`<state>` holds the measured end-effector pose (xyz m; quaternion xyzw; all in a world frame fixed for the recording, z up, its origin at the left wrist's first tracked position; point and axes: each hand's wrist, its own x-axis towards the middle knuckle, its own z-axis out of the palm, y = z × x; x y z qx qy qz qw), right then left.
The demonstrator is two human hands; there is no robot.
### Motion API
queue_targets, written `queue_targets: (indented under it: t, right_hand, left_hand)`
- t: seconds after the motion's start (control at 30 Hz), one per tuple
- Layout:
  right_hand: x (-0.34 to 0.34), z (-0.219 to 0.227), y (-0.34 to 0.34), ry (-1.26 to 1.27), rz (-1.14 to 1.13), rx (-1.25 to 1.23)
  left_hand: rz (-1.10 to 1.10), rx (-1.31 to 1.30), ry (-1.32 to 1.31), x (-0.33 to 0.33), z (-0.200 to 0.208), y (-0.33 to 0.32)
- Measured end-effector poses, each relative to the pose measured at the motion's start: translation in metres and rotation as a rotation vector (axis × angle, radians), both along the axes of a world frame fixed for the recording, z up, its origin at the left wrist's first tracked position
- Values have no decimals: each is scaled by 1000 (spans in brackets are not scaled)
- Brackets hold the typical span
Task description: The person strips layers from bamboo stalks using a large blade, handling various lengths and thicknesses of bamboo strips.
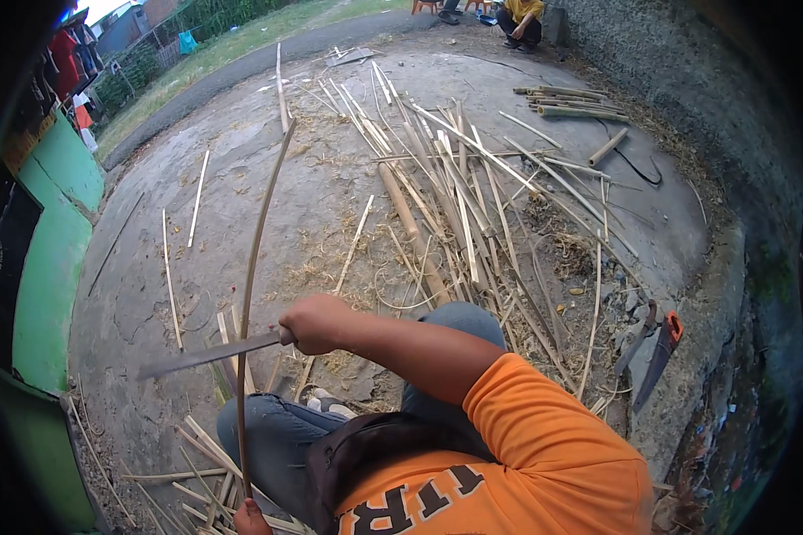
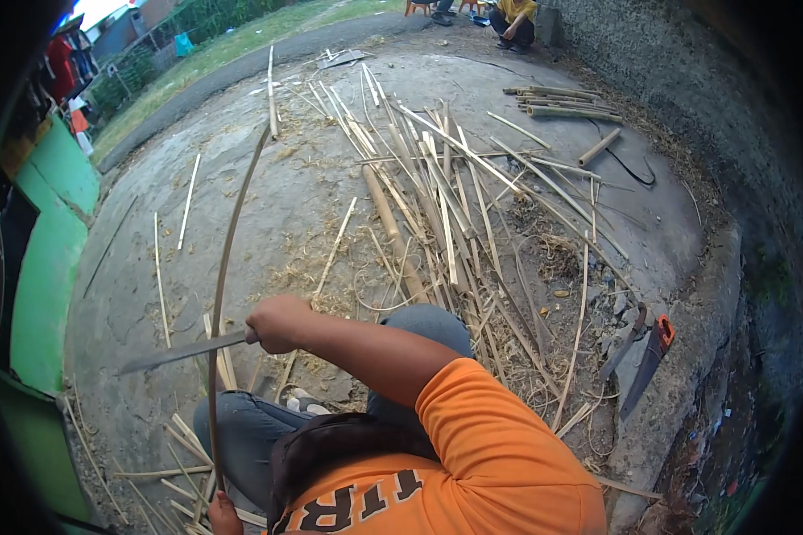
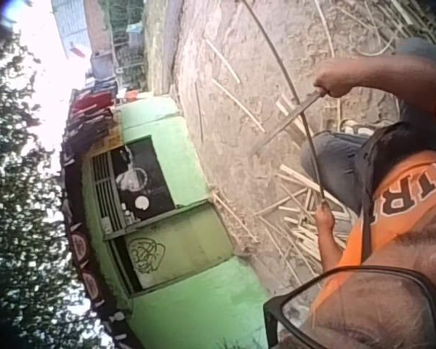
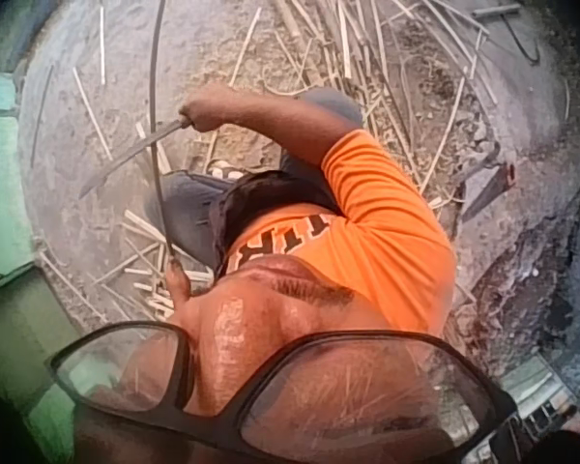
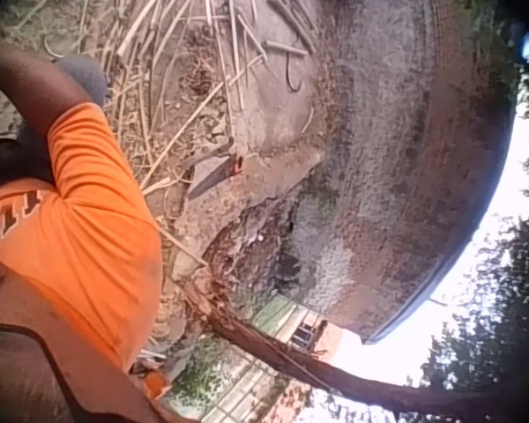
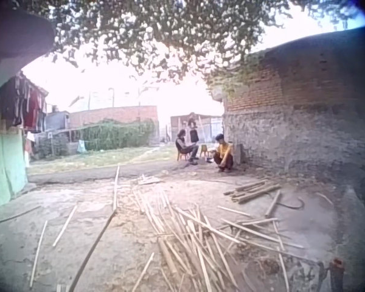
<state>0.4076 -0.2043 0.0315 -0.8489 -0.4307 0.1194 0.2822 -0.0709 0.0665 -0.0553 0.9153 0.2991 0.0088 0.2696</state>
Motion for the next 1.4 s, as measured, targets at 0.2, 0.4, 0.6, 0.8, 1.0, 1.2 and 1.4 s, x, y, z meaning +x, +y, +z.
queue_targets:
  t: [0.2, 0.4, 0.6, 0.8, 1.0, 1.2, 1.4]
  right_hand:
    - [20, -8, -16, 8, -113, -50]
    - [11, -7, -12, -17, -74, -19]
    - [-11, 9, -6, -98, 13, -183]
    - [34, -28, -6, -51, -201, 34]
    - [-12, -6, 7, -3, 36, -22]
    - [-33, -3, 18, -95, 120, -97]
    - [21, -18, 7, -45, -129, 19]
  left_hand:
    - [29, -59, -40, 17, -10, 18]
    - [76, -31, -54, 12, -19, 25]
    - [84, 3, -20, 25, -5, 8]
    - [90, -41, -30, 30, 1, 0]
    - [58, -96, 13, 15, -22, 26]
    - [55, -30, -151, 23, -38, 9]
    - [55, -48, -5, 15, -10, -3]
